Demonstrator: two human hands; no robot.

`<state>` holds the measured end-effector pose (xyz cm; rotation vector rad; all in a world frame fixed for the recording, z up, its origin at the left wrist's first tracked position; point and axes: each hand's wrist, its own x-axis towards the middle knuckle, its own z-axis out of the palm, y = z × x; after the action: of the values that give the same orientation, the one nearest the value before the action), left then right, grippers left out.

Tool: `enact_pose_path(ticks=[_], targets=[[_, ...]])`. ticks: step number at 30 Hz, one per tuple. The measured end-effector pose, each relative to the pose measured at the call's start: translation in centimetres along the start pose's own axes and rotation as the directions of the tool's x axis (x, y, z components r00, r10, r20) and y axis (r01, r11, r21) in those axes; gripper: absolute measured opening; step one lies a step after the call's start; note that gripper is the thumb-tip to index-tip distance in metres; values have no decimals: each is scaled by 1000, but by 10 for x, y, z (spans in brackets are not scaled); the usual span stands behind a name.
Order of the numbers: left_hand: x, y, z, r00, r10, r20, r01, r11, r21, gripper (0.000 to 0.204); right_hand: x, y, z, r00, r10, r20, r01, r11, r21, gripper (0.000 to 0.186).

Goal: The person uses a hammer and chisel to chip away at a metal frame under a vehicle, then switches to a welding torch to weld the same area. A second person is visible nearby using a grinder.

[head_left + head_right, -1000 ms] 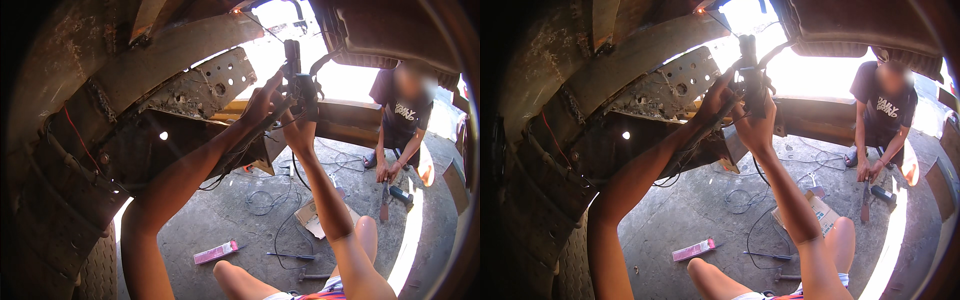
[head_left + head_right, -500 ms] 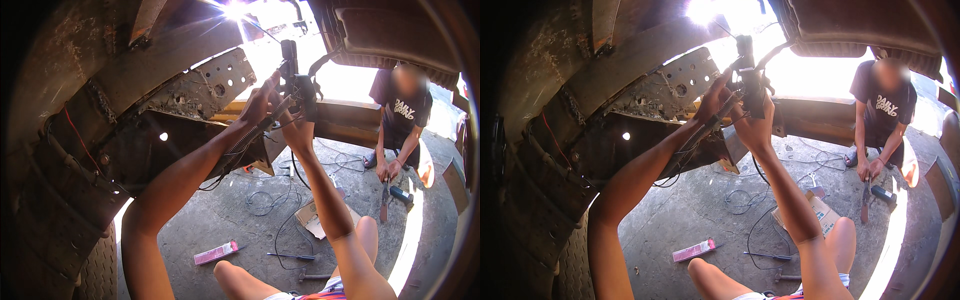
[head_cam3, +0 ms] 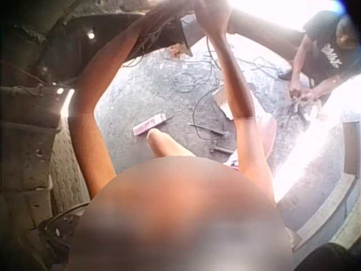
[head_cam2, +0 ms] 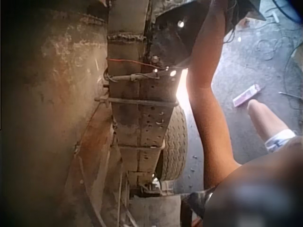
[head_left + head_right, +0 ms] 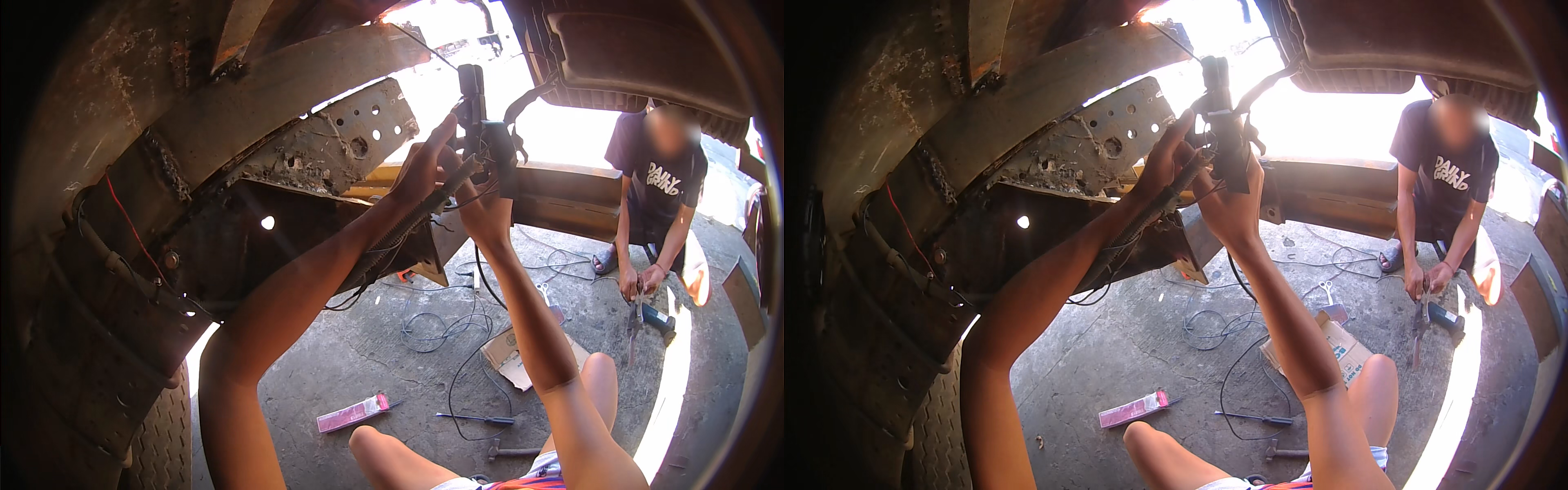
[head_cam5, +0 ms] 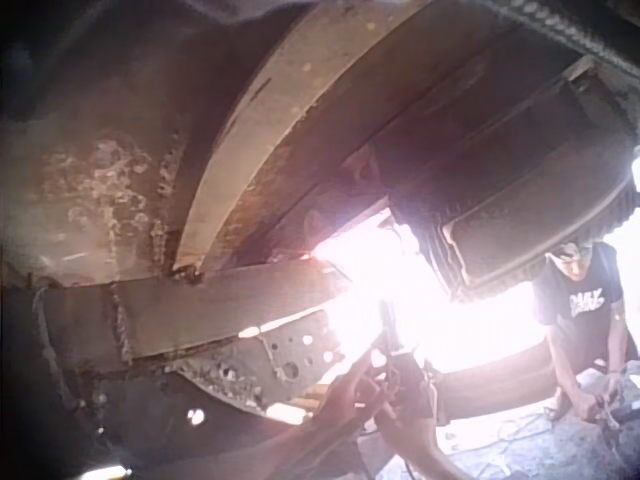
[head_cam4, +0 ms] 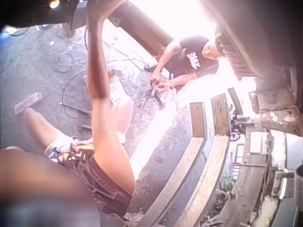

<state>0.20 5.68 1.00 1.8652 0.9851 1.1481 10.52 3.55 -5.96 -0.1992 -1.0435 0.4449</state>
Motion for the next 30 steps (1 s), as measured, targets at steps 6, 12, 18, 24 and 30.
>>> enact_pose_path(ticks=[6,12,18,24,30], targets=[[1,-2,1,1000,7,-8,-8,1000,-17,75,2,3,0,1000,-21,6,21,1000,-10,35],[2,-2,-2,999,28,38,-27,1000,-8,76,0,1,-1,1000,11,15,-11,1000,18,42],[-1,0,4,999,51,-14,-51,998,-34,80,1,0,0,999,38,29,-39,998,43,43],[-5,4,8,997,69,-32,-70,997,-26,85,1,1,1,998,58,22,-59,996,64,42],[2,-6,6,990,131,-61,-135,989,-63,86,1,7,1,998,58,36,-60,996,59,42]])
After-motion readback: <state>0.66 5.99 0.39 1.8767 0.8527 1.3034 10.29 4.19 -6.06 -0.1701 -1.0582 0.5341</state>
